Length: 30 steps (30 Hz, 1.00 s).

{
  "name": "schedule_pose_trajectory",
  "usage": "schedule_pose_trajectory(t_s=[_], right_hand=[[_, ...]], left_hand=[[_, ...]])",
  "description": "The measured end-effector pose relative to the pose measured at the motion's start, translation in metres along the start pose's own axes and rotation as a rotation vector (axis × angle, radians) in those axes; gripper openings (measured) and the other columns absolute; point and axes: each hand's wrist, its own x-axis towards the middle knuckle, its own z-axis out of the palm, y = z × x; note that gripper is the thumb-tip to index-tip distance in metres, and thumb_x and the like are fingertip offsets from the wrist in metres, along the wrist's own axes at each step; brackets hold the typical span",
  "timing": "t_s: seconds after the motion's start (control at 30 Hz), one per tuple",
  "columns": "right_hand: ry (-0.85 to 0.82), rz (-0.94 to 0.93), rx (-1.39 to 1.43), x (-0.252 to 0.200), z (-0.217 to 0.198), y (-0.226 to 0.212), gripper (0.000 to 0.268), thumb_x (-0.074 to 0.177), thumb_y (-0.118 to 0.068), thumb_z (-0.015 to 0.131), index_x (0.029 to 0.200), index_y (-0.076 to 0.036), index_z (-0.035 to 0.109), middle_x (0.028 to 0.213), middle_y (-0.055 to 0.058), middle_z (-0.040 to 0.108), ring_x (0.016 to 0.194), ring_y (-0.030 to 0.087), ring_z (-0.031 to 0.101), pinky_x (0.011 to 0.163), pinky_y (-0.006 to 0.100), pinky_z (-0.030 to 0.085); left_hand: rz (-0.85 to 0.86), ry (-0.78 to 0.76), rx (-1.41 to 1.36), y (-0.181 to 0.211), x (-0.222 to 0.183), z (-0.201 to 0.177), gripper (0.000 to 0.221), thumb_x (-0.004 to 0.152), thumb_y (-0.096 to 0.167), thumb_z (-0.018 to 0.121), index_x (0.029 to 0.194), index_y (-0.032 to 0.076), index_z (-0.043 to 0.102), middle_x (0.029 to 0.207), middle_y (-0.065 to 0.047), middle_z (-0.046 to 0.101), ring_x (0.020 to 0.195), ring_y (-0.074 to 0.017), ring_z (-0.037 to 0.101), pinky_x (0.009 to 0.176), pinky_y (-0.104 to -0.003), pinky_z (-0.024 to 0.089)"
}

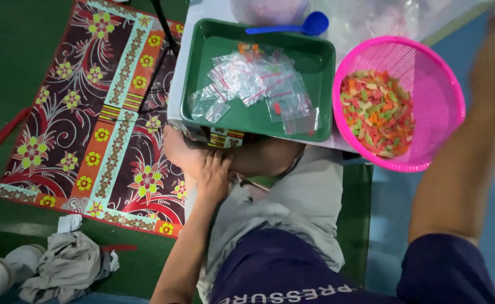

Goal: Manually filling small plastic zip-lock bags with colorful snack pieces from a basket while sitting on the floor.

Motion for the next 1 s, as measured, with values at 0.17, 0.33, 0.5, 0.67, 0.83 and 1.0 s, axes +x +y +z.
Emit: schedule_pose_trajectory(t_s=[0.17,0.33,0.5,0.67,0.83,1.0], right_hand=[[-0.128,-0.425,0.399,-0.006,-0.113,-0.176,0.049,0.087,0.021,0.09,0.13,0.014,0.069,0.128,0.027,0.066,0.105,0.041,0.063,0.077,0.045,0.051],[-0.635,-0.589,0.697,-0.002,-0.213,-0.236,0.007,0.085,0.009,0.079,0.087,0.004,0.076,0.099,0.015,0.077,0.083,0.028,0.069,0.076,0.037,0.051],[-0.919,-1.01,0.644,-0.024,-0.262,-0.188,0.042,0.076,-0.053,0.078,0.104,-0.024,0.066,0.11,0.002,0.07,0.09,0.026,0.071,0.069,0.042,0.059],[-0.747,-1.002,0.708,-0.033,-0.275,-0.172,0.056,0.071,-0.066,0.087,0.106,-0.029,0.064,0.113,0.001,0.067,0.097,0.022,0.073,0.074,0.041,0.062],[-0.791,-0.799,0.798,-0.026,-0.277,-0.17,0.051,0.062,-0.056,0.093,0.098,-0.03,0.068,0.101,-0.003,0.067,0.087,0.017,0.073,0.073,0.035,0.064],[-0.84,-0.646,0.862,-0.021,-0.277,-0.181,0.048,0.056,-0.049,0.097,0.092,-0.03,0.072,0.091,-0.006,0.068,0.08,0.012,0.074,0.073,0.031,0.065]], left_hand=[[-0.049,-0.029,0.01,-0.006,-0.004,0.002,0.051,0.08,0.025,0.069,0.128,0.011,0.064,0.134,-0.02,0.057,0.121,-0.0408,0.053,0.106,-0.046,0.043],[0.052,0.101,-0.419,0.033,0.03,-0.086,0.02,0.09,0.017,0.072,0.107,0.007,0.073,0.104,-0.009,0.072,0.089,-0.0285,0.067,0.077,-0.036,0.055],[0.151,0.258,-0.246,0.048,0.103,-0.157,0.017,0.087,0.01,0.076,0.102,0.005,0.071,0.102,-0.01,0.066,0.086,-0.0293,0.064,0.076,-0.038,0.052],[0.084,0.186,0.238,0.01,0.148,-0.132,0.028,0.081,0.034,0.082,0.101,0.017,0.074,0.089,-0.002,0.064,0.083,-0.0234,0.068,0.071,-0.037,0.057],[-0.29,-0.25,0.084,0.019,0.164,-0.137,0.025,0.086,0.025,0.078,0.097,0.003,0.076,0.094,-0.016,0.068,0.095,-0.0381,0.071,0.084,-0.047,0.059],[-0.66,-0.381,-0.083,0.031,0.175,-0.129,0.04,0.093,0.039,0.067,0.119,0.009,0.069,0.123,-0.014,0.061,0.123,-0.0349,0.057,0.108,-0.043,0.042]])
